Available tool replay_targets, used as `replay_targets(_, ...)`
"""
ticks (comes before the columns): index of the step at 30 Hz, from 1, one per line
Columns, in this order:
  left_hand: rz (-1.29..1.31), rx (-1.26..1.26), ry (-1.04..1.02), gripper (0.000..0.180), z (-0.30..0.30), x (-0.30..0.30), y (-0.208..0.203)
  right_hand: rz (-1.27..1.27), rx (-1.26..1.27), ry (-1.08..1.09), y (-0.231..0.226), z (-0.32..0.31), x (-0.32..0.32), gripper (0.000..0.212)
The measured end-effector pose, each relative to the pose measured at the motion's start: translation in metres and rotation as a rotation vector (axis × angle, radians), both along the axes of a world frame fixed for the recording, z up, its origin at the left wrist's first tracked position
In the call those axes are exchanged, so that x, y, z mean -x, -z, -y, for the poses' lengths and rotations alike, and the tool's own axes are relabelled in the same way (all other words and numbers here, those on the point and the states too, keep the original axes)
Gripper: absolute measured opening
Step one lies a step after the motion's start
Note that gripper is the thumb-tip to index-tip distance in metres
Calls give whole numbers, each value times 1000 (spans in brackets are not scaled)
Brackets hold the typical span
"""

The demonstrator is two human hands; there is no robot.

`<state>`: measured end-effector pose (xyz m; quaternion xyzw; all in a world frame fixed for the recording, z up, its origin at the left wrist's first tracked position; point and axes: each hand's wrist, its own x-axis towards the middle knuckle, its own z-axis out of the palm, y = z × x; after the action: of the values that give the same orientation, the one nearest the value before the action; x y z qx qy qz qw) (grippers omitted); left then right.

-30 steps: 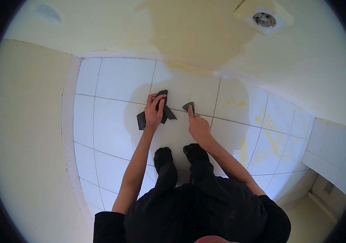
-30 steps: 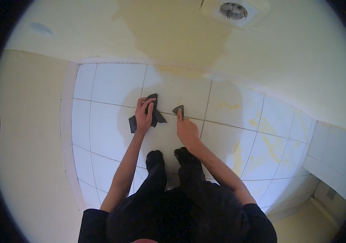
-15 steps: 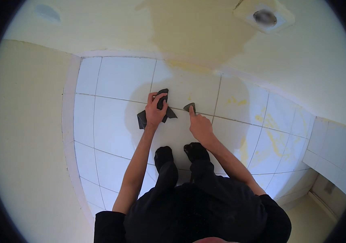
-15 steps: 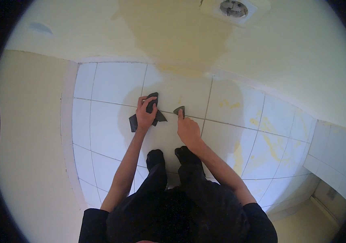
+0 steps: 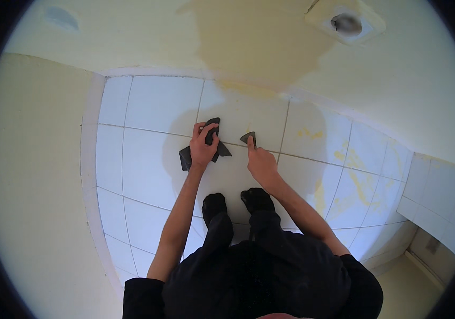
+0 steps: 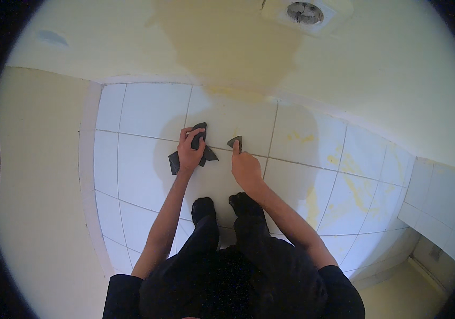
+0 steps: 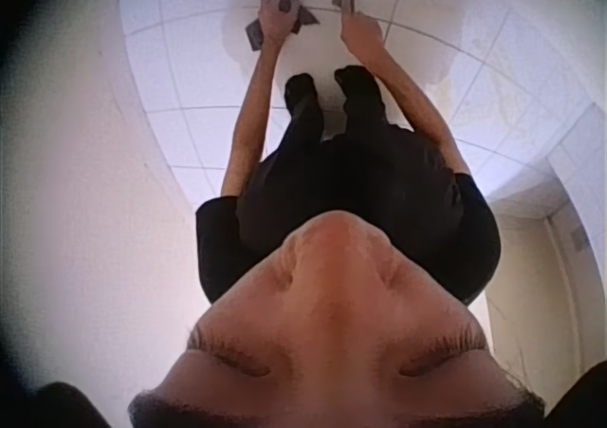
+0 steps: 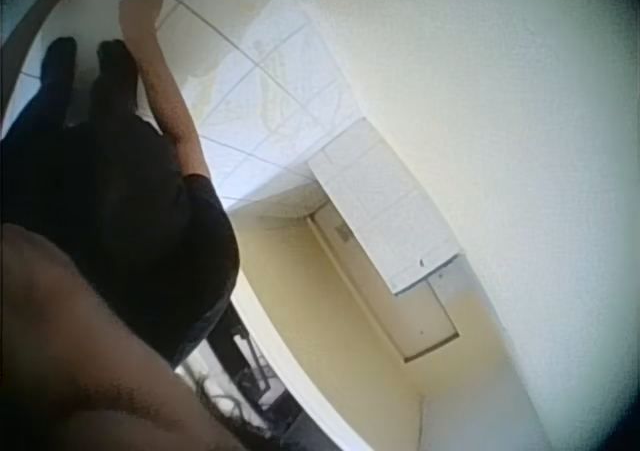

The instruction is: The person scrapes grout or debris from a tiled surface using a small scraper and then wipes the area with a dark cloth.

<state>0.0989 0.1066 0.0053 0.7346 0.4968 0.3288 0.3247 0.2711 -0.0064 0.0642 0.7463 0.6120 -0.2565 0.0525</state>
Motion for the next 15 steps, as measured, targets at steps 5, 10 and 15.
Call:
replay_targets(5,11,91,3,30,2,1,-1,-93,62,66,-3,1,-2,66)
replay_targets(10,19,55,3,30,1,0,-2,-101,53,40,-5,-2,-7,65)
replay_targets(15,9,58,0,29,1,-1,-2,-83,48,53,-8,-5,-7,67)
